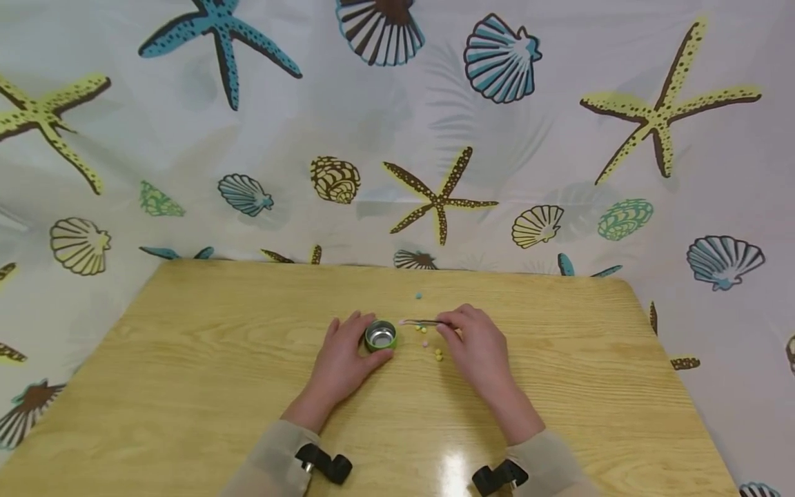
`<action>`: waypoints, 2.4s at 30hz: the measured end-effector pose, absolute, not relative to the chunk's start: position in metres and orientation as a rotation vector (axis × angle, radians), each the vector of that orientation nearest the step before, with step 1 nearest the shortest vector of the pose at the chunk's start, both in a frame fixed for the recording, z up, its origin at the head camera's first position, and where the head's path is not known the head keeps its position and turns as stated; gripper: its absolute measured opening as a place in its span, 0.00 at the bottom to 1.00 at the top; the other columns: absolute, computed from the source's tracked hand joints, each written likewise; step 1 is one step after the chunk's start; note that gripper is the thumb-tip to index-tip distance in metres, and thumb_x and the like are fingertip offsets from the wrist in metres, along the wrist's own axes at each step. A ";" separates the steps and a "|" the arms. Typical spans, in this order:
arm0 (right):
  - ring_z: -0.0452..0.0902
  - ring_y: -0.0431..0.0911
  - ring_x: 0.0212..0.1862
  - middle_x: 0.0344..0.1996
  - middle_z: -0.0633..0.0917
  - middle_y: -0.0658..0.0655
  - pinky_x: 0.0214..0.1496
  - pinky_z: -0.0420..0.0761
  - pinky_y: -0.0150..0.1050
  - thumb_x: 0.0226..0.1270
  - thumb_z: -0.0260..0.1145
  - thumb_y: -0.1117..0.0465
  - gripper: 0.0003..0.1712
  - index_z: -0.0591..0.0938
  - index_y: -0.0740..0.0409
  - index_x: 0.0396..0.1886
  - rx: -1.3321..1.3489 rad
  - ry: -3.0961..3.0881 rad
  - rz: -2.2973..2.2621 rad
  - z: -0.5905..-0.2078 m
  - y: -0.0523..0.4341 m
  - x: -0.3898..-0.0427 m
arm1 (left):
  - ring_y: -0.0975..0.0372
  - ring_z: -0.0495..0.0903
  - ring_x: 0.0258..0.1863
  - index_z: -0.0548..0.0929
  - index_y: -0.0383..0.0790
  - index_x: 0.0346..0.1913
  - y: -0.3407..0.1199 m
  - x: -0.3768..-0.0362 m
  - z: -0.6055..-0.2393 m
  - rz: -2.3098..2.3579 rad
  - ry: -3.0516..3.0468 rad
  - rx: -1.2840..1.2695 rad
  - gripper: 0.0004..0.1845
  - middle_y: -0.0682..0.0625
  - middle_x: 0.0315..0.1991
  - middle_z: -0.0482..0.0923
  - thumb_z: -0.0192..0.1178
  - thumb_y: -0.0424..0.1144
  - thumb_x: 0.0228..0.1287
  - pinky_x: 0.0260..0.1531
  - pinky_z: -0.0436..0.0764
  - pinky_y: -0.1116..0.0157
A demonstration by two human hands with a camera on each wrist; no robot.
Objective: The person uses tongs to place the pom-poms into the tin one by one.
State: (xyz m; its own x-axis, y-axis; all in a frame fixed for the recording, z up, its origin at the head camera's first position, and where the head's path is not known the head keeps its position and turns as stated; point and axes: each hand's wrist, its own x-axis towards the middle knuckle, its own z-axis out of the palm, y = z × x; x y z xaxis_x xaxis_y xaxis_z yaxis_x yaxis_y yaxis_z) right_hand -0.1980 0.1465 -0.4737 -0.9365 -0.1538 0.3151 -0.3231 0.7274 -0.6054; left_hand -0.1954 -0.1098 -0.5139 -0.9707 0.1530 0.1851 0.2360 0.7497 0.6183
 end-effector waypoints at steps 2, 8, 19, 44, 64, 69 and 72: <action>0.82 0.49 0.43 0.42 0.88 0.51 0.43 0.82 0.48 0.79 0.74 0.61 0.08 0.94 0.56 0.51 0.395 -2.686 0.995 -0.475 0.144 -0.198 | 0.44 0.66 0.82 0.79 0.34 0.74 -0.111 -0.194 -0.514 -1.017 -2.828 -0.307 0.38 0.38 0.75 0.78 0.79 0.50 0.70 0.86 0.47 0.41; 0.83 0.49 0.43 0.41 0.89 0.51 0.42 0.82 0.47 0.78 0.75 0.61 0.06 0.94 0.55 0.49 0.431 -2.690 0.964 -0.478 0.137 -0.196 | 0.44 0.66 0.82 0.79 0.34 0.75 -0.111 -0.193 -0.514 -1.008 -2.833 -0.316 0.38 0.38 0.75 0.77 0.79 0.51 0.70 0.86 0.48 0.40; 0.83 0.48 0.43 0.40 0.88 0.49 0.40 0.83 0.44 0.77 0.76 0.62 0.06 0.95 0.54 0.49 0.468 -2.719 0.878 -0.481 0.128 -0.197 | 0.44 0.66 0.83 0.79 0.34 0.75 -0.111 -0.194 -0.513 -1.005 -2.832 -0.317 0.39 0.39 0.76 0.77 0.78 0.51 0.71 0.86 0.48 0.40; 0.82 0.47 0.42 0.41 0.87 0.48 0.38 0.82 0.43 0.76 0.77 0.62 0.07 0.95 0.52 0.49 0.457 -2.746 0.843 -0.484 0.128 -0.197 | 0.43 0.67 0.82 0.79 0.34 0.75 -0.111 -0.195 -0.513 -1.021 -2.812 -0.329 0.38 0.38 0.74 0.78 0.79 0.51 0.70 0.86 0.48 0.40; 0.86 0.54 0.48 0.46 0.89 0.54 0.45 0.85 0.54 0.81 0.72 0.60 0.10 0.94 0.56 0.54 0.343 -2.730 0.936 -0.476 0.149 -0.217 | 0.43 0.67 0.82 0.80 0.33 0.74 -0.110 -0.194 -0.513 -1.019 -2.812 -0.321 0.38 0.38 0.74 0.79 0.80 0.49 0.69 0.85 0.49 0.39; 0.86 0.54 0.48 0.46 0.90 0.55 0.46 0.85 0.55 0.82 0.72 0.60 0.10 0.94 0.57 0.55 0.327 -2.723 0.941 -0.478 0.154 -0.228 | 0.43 0.68 0.81 0.80 0.33 0.74 -0.110 -0.194 -0.513 -1.018 -2.809 -0.325 0.37 0.38 0.74 0.79 0.80 0.49 0.69 0.85 0.50 0.39; 0.86 0.54 0.48 0.46 0.90 0.56 0.47 0.85 0.55 0.82 0.72 0.60 0.11 0.93 0.58 0.55 0.310 -2.723 0.960 -0.478 0.158 -0.233 | 0.43 0.68 0.81 0.80 0.34 0.73 -0.110 -0.195 -0.513 -1.020 -2.808 -0.325 0.37 0.38 0.74 0.79 0.80 0.49 0.69 0.85 0.49 0.39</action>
